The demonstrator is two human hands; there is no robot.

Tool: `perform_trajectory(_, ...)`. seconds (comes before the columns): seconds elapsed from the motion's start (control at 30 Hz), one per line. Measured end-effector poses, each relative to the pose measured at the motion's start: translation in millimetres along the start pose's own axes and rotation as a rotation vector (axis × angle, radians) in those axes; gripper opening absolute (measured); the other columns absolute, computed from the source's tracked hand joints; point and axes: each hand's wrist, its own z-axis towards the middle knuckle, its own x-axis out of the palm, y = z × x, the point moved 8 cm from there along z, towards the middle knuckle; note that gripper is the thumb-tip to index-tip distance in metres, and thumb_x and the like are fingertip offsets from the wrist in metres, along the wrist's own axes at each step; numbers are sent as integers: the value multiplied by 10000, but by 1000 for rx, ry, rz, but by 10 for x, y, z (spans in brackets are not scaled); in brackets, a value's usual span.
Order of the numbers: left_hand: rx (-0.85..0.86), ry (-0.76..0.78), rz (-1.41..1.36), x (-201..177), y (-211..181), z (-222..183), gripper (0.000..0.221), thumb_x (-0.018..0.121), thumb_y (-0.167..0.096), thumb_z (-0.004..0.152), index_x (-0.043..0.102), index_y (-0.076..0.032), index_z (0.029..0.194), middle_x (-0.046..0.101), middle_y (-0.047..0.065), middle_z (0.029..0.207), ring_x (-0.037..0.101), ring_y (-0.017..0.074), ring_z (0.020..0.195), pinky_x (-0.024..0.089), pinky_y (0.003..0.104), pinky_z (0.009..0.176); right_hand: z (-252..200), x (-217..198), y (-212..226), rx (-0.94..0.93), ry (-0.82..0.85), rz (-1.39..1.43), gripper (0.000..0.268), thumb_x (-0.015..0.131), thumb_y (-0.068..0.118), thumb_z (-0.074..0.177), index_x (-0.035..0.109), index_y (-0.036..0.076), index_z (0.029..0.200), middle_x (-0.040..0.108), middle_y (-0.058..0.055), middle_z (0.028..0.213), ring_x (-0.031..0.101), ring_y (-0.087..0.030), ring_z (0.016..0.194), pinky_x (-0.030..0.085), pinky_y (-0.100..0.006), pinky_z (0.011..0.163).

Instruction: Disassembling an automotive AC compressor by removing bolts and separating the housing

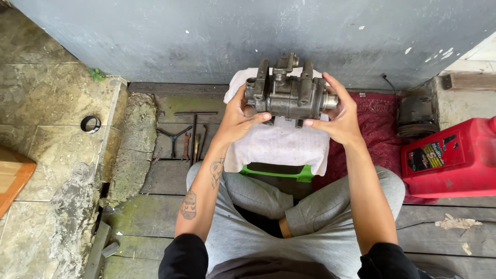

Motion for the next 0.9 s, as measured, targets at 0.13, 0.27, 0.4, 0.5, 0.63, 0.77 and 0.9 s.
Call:
perform_trajectory(0.13,33,-67,79,129,-161,-1,833,1001,-104,661,579,-62,1379,668,109,1195,628,201,1111,566,337,945,111,-69,317,-128,-19,-86,1145,991,46,583,397,41,1562,574,-193,1326,613,-271,1169,583,-449,1006)
perform_trajectory(0.27,53,-79,62,234,-306,9,886,980,-101,633,504,-3,1374,647,140,1220,637,242,1129,532,373,1010,177,74,902,-280,-14,-243,1140,947,52,613,315,34,1561,521,-233,1407,579,-355,1260,508,-512,1116)
perform_trajectory(0.4,-10,58,31,311,-200,90,767,951,-154,599,591,-32,1265,716,123,1164,722,265,1071,575,397,1013,144,242,1225,-322,1,-516,1192,965,86,598,247,22,1548,450,-222,1505,582,-394,1325,464,-553,1190)
perform_trajectory(0.5,-19,190,35,284,-110,118,523,933,-114,632,680,-69,1087,758,71,1005,740,204,932,591,350,919,149,473,1336,-390,60,-643,1226,1005,147,588,233,23,1532,663,-361,1249,723,-456,1123,609,-563,1007)
perform_trajectory(0.63,-133,180,58,173,9,40,467,923,-23,618,706,-13,1032,772,86,959,733,159,858,591,295,836,131,506,1176,-224,-9,-720,1248,1002,153,533,260,38,1529,685,-312,1220,742,-382,1030,593,-433,883)
perform_trajectory(0.77,-321,123,304,74,-114,50,859,1020,-208,522,617,49,1236,631,286,1177,575,393,1153,434,509,1044,234,384,873,-81,-43,-500,1224,1028,148,551,295,100,1530,693,-222,1186,690,-380,1063,551,-478,979)
perform_trajectory(0.9,-278,128,273,-214,-34,80,1524,1077,-182,492,57,61,1598,284,448,1530,328,619,1409,153,710,1180,240,403,869,-57,-7,-494,1239,1007,142,555,248,87,1534,679,-244,1201,673,-428,1097,520,-496,1003)
